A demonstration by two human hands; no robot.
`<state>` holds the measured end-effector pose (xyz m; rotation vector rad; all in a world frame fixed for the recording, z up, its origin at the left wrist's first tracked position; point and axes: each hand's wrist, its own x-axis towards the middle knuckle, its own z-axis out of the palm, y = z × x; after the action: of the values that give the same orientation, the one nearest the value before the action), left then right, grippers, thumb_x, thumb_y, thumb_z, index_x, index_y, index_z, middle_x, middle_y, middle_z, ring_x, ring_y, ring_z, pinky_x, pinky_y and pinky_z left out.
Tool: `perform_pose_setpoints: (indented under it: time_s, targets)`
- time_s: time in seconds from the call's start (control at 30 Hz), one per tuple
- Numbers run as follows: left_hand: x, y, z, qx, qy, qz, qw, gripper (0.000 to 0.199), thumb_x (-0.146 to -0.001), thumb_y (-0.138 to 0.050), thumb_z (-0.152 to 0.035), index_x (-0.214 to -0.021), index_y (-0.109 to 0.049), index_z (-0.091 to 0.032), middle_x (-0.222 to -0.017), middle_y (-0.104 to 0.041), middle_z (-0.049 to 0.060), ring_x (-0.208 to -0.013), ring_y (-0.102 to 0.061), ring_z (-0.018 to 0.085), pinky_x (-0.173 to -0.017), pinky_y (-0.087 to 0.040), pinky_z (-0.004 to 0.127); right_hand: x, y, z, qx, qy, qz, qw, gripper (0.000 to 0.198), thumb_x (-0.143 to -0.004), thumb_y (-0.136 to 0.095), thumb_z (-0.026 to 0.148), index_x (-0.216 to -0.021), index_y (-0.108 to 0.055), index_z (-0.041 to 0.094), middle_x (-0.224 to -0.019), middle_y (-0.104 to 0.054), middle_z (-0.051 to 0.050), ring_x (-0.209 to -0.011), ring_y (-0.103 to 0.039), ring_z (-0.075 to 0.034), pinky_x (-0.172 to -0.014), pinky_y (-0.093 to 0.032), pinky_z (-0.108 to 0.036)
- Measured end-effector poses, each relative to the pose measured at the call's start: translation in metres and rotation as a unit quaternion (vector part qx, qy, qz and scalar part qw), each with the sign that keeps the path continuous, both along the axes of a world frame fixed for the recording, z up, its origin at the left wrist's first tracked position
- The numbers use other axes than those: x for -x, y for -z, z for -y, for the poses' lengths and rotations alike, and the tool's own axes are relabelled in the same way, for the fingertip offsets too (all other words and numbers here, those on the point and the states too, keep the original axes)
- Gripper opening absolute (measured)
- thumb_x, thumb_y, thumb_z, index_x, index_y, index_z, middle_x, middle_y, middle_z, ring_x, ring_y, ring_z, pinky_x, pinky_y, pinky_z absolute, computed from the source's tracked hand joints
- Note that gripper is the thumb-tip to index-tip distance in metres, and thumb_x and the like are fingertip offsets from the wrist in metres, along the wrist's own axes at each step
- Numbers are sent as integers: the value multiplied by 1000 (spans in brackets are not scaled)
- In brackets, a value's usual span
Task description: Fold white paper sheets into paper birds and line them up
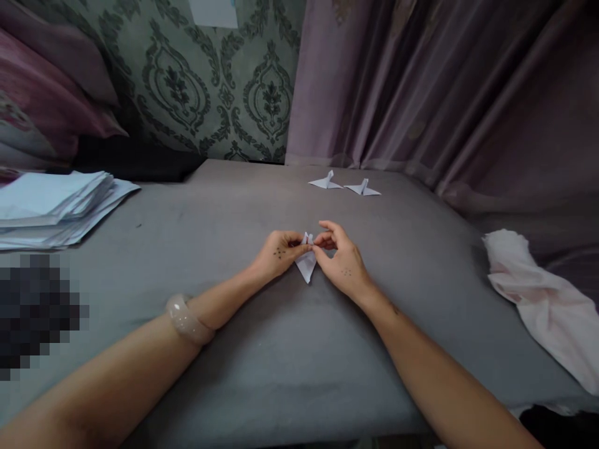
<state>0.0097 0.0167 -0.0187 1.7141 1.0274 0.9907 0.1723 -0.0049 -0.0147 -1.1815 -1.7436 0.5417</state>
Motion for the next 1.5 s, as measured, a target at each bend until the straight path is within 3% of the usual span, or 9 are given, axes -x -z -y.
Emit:
perform_pose_setpoints:
  time_s: [0.33, 0.8, 1.03, 1.13, 1.23, 1.33, 1.5]
  targets:
    - [0, 6, -4, -24, -6, -29, 999, 31, -81, -60, -42, -73, -69, -13, -62, -56, 0, -62, -50, 13, -54, -39, 21, 1, 2, -1, -5, 3, 9, 1000, 40, -80, -55, 19, -120, -50, 19, -85, -66, -3, -76, -64, -15, -73, -53, -31]
    - [0, 9, -3, -57, -10, -70, 996, 30, -84, -53, -38, -72, -69, -14, -57, -47, -3, -58, -42, 11, -51, -31, 20, 7, -1, -8, 28, 18, -53, 998, 37, -79, -58, 25, -115, -53, 18, -86, -68, -5, -76, -66, -17, -74, -54, -33]
    - [0, 5, -2, -85, 3, -109, 990, 30, -88, -49, -36, -77, -68, -15, -60, -48, -3, -59, -43, 11, -54, -32, 21, 6, -5, -10, 40, 25, -75, 996, 34, -79, -60, 28, -111, -55, 17, -83, -67, -4, -72, -66, -15, -71, -53, -30]
    - [0, 1, -1, -137, 14, -123, 983, 32, -92, -46, -34, -77, -66, -14, -70, -54, 0, -67, -49, 13, -63, -39, 24, 4, -6, -11, 41, 26, -81, 996, 35, -78, -61, 26, -111, -55, 17, -82, -67, -3, -68, -65, -13, -67, -52, -29]
    - [-1, 1, 0, -172, -6, -97, 980, 24, -91, -48, -29, -86, -66, -14, -86, -58, 5, -80, -54, 16, -75, -44, 28, 4, -6, -11, 49, 27, -85, 995, 36, -76, -62, 25, -111, -55, 17, -82, -67, -2, -63, -63, -12, -61, -50, -27]
    - [-2, 3, -1, -141, -40, -31, 989, 16, -87, -57, -25, -98, -62, -16, -86, -61, 4, -79, -56, 15, -74, -45, 27, 4, -7, -10, 55, 29, -82, 995, 36, -76, -61, 23, -111, -55, 18, -81, -66, -1, -60, -62, -11, -58, -49, -26]
    - [-2, 2, 0, -109, -48, 10, 993, 8, -85, -61, -24, -86, -63, -16, -79, -64, 2, -77, -58, 14, -71, -43, 26, 4, -8, -8, 55, 24, -78, 995, 37, -75, -61, 21, -111, -55, 19, -86, -66, -1, -59, -63, -11, -58, -49, -25]
